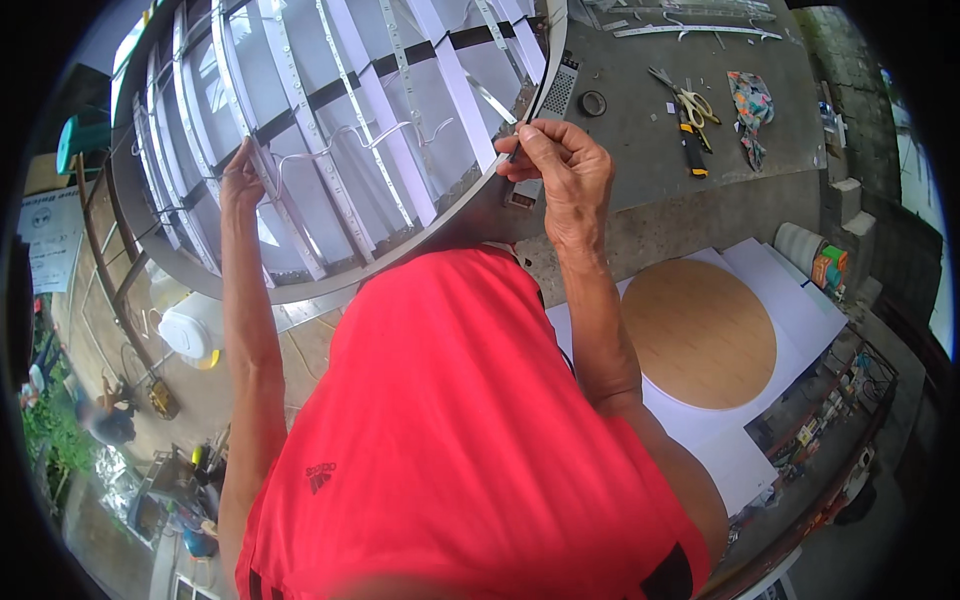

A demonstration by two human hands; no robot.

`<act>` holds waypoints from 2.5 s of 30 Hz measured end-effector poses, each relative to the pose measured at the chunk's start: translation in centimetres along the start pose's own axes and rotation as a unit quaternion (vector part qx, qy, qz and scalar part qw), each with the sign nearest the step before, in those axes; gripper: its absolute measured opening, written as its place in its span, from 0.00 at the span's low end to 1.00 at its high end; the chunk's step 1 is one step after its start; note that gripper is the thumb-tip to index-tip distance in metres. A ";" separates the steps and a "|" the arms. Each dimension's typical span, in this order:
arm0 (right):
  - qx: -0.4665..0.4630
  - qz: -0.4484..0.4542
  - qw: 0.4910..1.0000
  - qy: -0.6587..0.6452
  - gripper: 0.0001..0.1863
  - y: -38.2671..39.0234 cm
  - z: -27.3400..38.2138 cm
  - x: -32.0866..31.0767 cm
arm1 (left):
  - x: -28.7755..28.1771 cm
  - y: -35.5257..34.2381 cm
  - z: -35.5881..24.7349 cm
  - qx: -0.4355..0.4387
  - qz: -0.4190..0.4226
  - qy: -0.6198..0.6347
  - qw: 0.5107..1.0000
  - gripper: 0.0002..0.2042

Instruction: Secure wiring and LED strips within a sign frame using zip ties.

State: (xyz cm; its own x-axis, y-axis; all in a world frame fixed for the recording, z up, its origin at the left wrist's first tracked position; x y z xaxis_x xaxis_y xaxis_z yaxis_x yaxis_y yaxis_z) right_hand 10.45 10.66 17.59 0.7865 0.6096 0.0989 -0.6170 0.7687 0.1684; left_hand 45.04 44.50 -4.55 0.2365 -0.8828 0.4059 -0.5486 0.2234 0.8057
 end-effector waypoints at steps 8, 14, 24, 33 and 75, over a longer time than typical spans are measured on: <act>-0.226 0.131 0.916 0.303 0.09 0.2 1.2 6.0 | 0.0 0.4 0.3 0.018 0.028 -0.032 0.999 0.12; -0.399 0.115 0.830 0.372 0.04 -4.3 2.0 14.7 | 0.6 1.2 0.4 0.008 0.026 -0.025 0.999 0.11; -0.478 0.189 0.680 0.522 0.06 -11.2 1.1 23.8 | 0.4 1.7 0.7 0.033 0.018 -0.003 0.999 0.10; -0.425 0.284 0.639 0.575 0.09 -12.3 0.9 26.9 | 0.1 3.3 0.6 0.022 -0.003 0.020 1.000 0.10; -0.637 0.475 0.367 0.484 0.04 -13.0 10.9 45.9 | -0.7 3.1 1.2 0.070 -0.080 0.005 0.994 0.09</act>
State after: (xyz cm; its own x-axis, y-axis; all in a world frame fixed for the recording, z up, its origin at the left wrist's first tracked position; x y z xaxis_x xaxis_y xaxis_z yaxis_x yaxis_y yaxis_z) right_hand 54.83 26.51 30.62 0.2023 0.0296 -0.9789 -0.5972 -0.7885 -0.1472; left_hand 42.16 45.28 -2.83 0.3375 -0.8980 0.2823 -0.6095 0.0201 0.7925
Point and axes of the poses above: each hand's wrist, its own y-axis away from the middle knuckle, its own x-axis out of the palm, z = x × y, the point moved 4 cm from there along -y, towards the middle knuckle, and after that the axes turned 7 degrees about -x, right-handed, at the moved point
